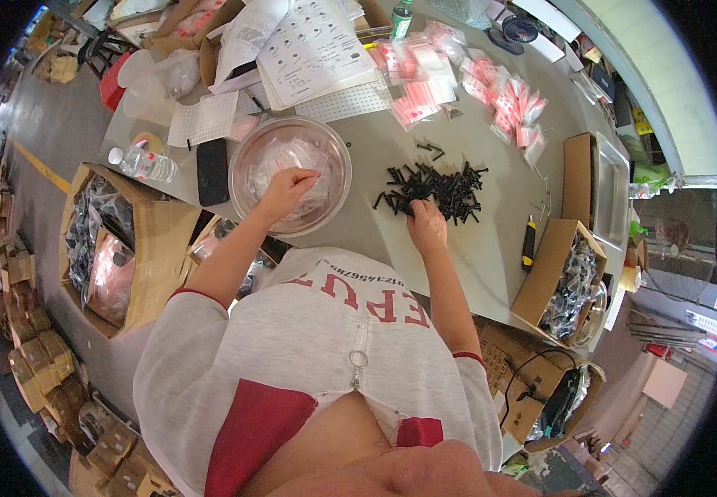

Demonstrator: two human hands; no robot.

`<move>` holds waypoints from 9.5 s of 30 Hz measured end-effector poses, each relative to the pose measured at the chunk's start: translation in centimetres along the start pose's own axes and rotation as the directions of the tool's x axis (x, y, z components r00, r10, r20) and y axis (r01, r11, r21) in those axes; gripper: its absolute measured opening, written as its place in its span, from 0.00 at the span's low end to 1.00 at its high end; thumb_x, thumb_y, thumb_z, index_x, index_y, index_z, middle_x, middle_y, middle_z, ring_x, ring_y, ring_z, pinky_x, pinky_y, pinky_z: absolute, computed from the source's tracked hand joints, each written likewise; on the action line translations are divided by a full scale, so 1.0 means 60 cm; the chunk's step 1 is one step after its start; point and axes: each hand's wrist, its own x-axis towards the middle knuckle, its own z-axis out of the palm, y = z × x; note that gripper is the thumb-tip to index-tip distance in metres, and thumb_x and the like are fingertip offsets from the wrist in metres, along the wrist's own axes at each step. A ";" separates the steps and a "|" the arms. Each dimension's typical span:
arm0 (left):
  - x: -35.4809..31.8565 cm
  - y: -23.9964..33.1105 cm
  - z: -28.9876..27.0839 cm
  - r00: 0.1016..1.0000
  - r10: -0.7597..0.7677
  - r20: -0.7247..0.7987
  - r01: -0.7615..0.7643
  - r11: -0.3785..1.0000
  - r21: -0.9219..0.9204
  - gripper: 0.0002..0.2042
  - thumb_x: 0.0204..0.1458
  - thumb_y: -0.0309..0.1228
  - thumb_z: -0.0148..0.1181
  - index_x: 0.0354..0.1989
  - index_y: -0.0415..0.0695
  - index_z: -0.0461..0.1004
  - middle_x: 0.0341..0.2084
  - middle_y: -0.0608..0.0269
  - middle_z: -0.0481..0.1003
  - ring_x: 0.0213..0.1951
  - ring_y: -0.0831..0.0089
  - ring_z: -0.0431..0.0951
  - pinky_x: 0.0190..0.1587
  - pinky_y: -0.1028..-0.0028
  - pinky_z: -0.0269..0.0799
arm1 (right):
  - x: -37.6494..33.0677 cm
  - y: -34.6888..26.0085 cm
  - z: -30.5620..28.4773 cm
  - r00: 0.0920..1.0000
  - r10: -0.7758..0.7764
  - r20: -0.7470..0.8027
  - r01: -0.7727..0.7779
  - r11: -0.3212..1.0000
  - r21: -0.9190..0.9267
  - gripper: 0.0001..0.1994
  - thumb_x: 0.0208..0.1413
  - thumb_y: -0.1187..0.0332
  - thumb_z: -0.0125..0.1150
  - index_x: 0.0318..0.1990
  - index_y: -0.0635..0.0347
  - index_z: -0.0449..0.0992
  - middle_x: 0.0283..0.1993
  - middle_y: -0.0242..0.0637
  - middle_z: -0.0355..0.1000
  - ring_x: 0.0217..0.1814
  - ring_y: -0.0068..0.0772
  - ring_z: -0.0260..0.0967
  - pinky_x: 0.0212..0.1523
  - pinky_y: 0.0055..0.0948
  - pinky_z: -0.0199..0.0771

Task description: Manually sorting and packaging small black components into plastic bags.

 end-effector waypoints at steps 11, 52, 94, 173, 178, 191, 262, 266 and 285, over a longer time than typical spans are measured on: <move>-0.003 0.047 0.012 0.960 -0.270 0.073 0.279 0.906 -0.317 0.08 0.49 0.32 0.63 0.30 0.39 0.76 0.20 0.74 0.69 0.22 0.87 0.64 0.24 0.84 0.58 | -0.006 -0.010 0.012 0.999 -0.010 -0.049 0.008 0.999 -0.038 0.07 0.41 0.74 0.60 0.29 0.59 0.69 0.30 0.40 0.70 0.36 0.44 0.68 0.38 0.41 0.70; -0.065 0.087 0.112 0.752 -0.377 0.541 0.636 0.633 -0.442 0.14 0.49 0.33 0.64 0.41 0.47 0.67 0.33 0.70 0.65 0.31 0.82 0.65 0.32 0.79 0.64 | 0.030 -0.098 0.019 0.919 0.374 0.123 -0.390 0.908 0.156 0.16 0.51 0.56 0.59 0.37 0.60 0.72 0.34 0.45 0.75 0.37 0.50 0.73 0.38 0.44 0.71; -0.037 0.136 0.121 0.770 0.107 0.629 0.275 0.834 -0.479 0.20 0.48 0.20 0.58 0.52 0.39 0.68 0.45 0.64 0.71 0.47 0.76 0.69 0.50 0.76 0.66 | 0.012 -0.210 -0.166 0.995 -0.014 0.102 -0.059 0.736 0.675 0.09 0.49 0.79 0.59 0.40 0.66 0.76 0.31 0.34 0.72 0.33 0.23 0.69 0.33 0.23 0.70; -0.002 -0.009 0.033 0.974 0.144 0.173 -0.215 0.824 0.525 0.06 0.47 0.29 0.55 0.30 0.40 0.75 0.29 0.50 0.71 0.36 0.53 0.72 0.40 0.61 0.67 | 0.029 -0.062 0.005 0.887 0.455 0.080 -0.442 0.886 -0.140 0.17 0.51 0.57 0.57 0.40 0.61 0.74 0.47 0.47 0.69 0.46 0.47 0.71 0.43 0.39 0.73; -0.006 0.013 0.036 0.988 0.120 0.100 -0.151 0.895 0.419 0.08 0.48 0.30 0.56 0.30 0.38 0.76 0.29 0.50 0.74 0.37 0.53 0.73 0.41 0.62 0.67 | 0.045 -0.054 0.011 0.894 0.435 0.105 -0.394 0.877 -0.276 0.10 0.50 0.63 0.57 0.35 0.61 0.74 0.41 0.43 0.68 0.43 0.43 0.72 0.41 0.38 0.76; -0.013 0.067 0.067 0.988 0.046 0.149 0.008 0.939 -0.344 0.09 0.48 0.31 0.64 0.31 0.36 0.76 0.20 0.72 0.71 0.23 0.82 0.67 0.26 0.78 0.64 | -0.005 -0.011 -0.015 0.867 0.497 0.022 -0.493 0.864 -0.106 0.13 0.44 0.61 0.61 0.37 0.56 0.76 0.42 0.40 0.70 0.41 0.46 0.71 0.41 0.40 0.72; -0.047 0.081 0.131 0.796 -0.083 0.600 0.385 0.834 -0.396 0.14 0.50 0.34 0.64 0.36 0.42 0.66 0.25 0.71 0.65 0.27 0.82 0.62 0.28 0.81 0.60 | 0.124 -0.066 0.026 0.956 -0.228 0.184 0.275 0.917 -0.289 0.03 0.43 0.71 0.58 0.24 0.59 0.72 0.27 0.39 0.70 0.31 0.38 0.72 0.31 0.34 0.73; -0.044 0.092 0.116 0.798 -0.111 0.592 0.390 0.845 -0.367 0.13 0.49 0.31 0.63 0.38 0.41 0.66 0.26 0.70 0.67 0.27 0.81 0.67 0.28 0.80 0.64 | 0.114 -0.117 -0.052 0.944 0.092 0.316 -0.254 0.816 0.519 0.10 0.46 0.69 0.62 0.35 0.65 0.77 0.32 0.40 0.75 0.32 0.34 0.73 0.35 0.30 0.72; -0.040 0.082 0.146 0.874 -0.031 0.486 0.200 0.932 -0.302 0.17 0.47 0.26 0.62 0.47 0.39 0.70 0.35 0.67 0.72 0.36 0.82 0.68 0.39 0.80 0.66 | 0.005 -0.182 -0.099 0.900 0.202 0.385 -0.427 0.242 0.871 0.08 0.48 0.75 0.62 0.36 0.69 0.77 0.34 0.31 0.70 0.33 0.20 0.66 0.34 0.20 0.67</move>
